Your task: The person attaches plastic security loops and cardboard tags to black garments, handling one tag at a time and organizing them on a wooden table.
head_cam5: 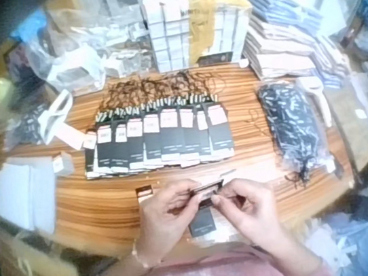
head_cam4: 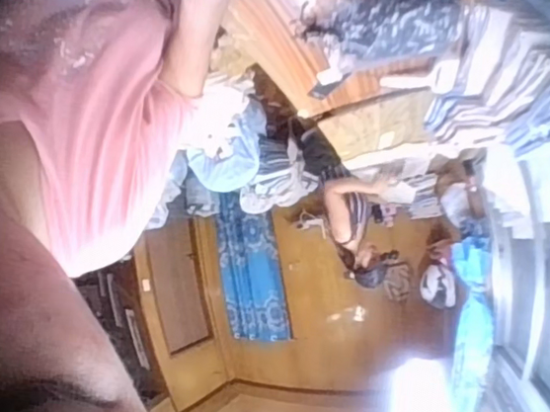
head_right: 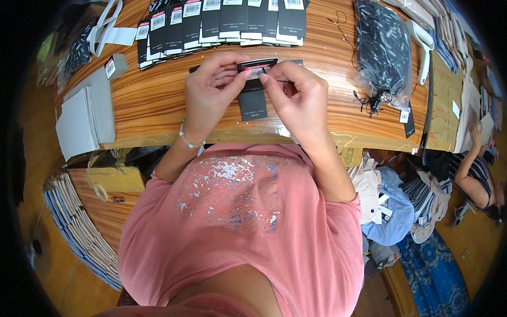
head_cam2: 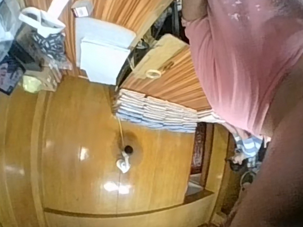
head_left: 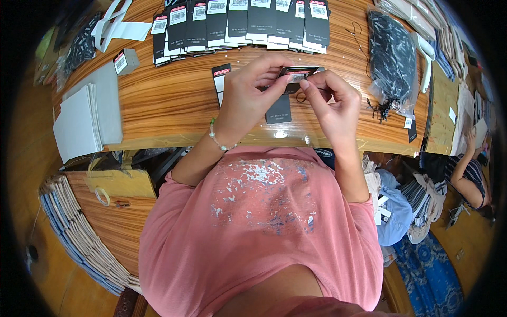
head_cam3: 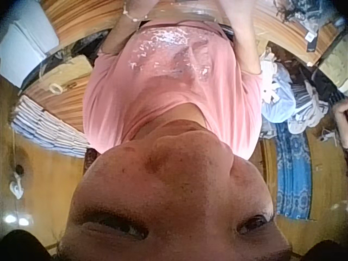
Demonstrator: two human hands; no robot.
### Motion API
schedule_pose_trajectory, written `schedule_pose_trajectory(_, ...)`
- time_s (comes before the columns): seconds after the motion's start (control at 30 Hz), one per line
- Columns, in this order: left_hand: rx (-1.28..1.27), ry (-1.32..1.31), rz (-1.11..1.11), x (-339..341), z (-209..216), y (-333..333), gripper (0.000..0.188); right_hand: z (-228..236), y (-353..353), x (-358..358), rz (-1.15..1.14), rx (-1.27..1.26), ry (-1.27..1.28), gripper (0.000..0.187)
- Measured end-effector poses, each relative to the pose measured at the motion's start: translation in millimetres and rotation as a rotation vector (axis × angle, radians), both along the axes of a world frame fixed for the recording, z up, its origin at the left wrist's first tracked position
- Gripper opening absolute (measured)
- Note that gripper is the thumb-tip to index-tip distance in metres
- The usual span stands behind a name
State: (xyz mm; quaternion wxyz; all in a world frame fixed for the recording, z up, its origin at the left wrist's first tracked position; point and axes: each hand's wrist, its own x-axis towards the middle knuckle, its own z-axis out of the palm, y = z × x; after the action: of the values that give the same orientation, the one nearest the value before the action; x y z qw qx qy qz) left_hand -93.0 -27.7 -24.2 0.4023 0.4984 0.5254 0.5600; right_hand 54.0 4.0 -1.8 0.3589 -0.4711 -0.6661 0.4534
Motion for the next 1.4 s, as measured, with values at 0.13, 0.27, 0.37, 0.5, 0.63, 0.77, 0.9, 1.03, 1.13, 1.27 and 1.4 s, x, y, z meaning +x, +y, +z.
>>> schedule_pose_trajectory(0.13, 0.004, 0.127, -0.004, 2.1, 2.6, -2.5, 0.019, 0.8, 1.1, 1.0, 0.017, 0.086, -0.115, 0.007)
schedule_pose_trajectory(0.27, 0.058, 0.270, -0.019, 1.5, 3.0, -3.6, 0.016, 0.4, 1.3, 1.8, 0.007, 0.144, -0.147, 0.007)
schedule_pose_trajectory(0.37, 0.084, 0.312, -0.016, 2.4, 1.8, -3.8, 0.016, 3.1, 1.0, 3.4, 0.023, 0.112, -0.161, 0.007)
schedule_pose_trajectory(0.5, 0.115, 0.356, -0.029, 2.3, 2.3, -3.8, 0.017, -3.7, 3.2, 7.7, 0.057, -0.024, -0.068, 0.007)
schedule_pose_trajectory(0.63, 0.124, 0.372, -0.054, 1.0, 1.8, -3.9, 0.017, -12.2, 6.3, 13.2, 0.095, -0.274, 0.187, 0.003)
schedule_pose_trajectory(0.77, 0.100, 0.370, -0.089, 1.3, 7.4, -4.5, 0.018, -15.3, 10.4, 18.8, 0.123, -0.498, 0.439, 0.002)
schedule_pose_trajectory(0.9, 0.129, 0.418, -0.084, 2.1, 7.5, -5.3, 0.018, -22.9, 6.2, 16.6, 0.085, -0.599, 0.607, 0.002)
schedule_pose_trajectory(1.03, 0.133, 0.261, -0.050, 3.9, 2.6, -5.3, 0.019, -19.3, -3.0, 7.7, -0.026, -0.408, 0.428, 0.007)
schedule_pose_trajectory(1.13, 0.030, 0.090, -0.065, 3.1, 6.1, -7.2, 0.019, -21.0, -2.2, 2.1, -0.144, -0.043, 0.337, 0.012)
schedule_pose_trajectory(1.27, -0.020, -0.098, -0.126, -0.5, 5.3, -9.1, 0.020, -25.4, 5.8, 9.3, 0.005, 0.178, 0.231, 0.017)
schedule_pose_trajectory(1.4, -0.087, -0.094, -0.184, -3.8, 5.9, -9.0, 0.020, -25.0, -2.1, 12.3, 0.032, -0.026, 0.275, 0.017)
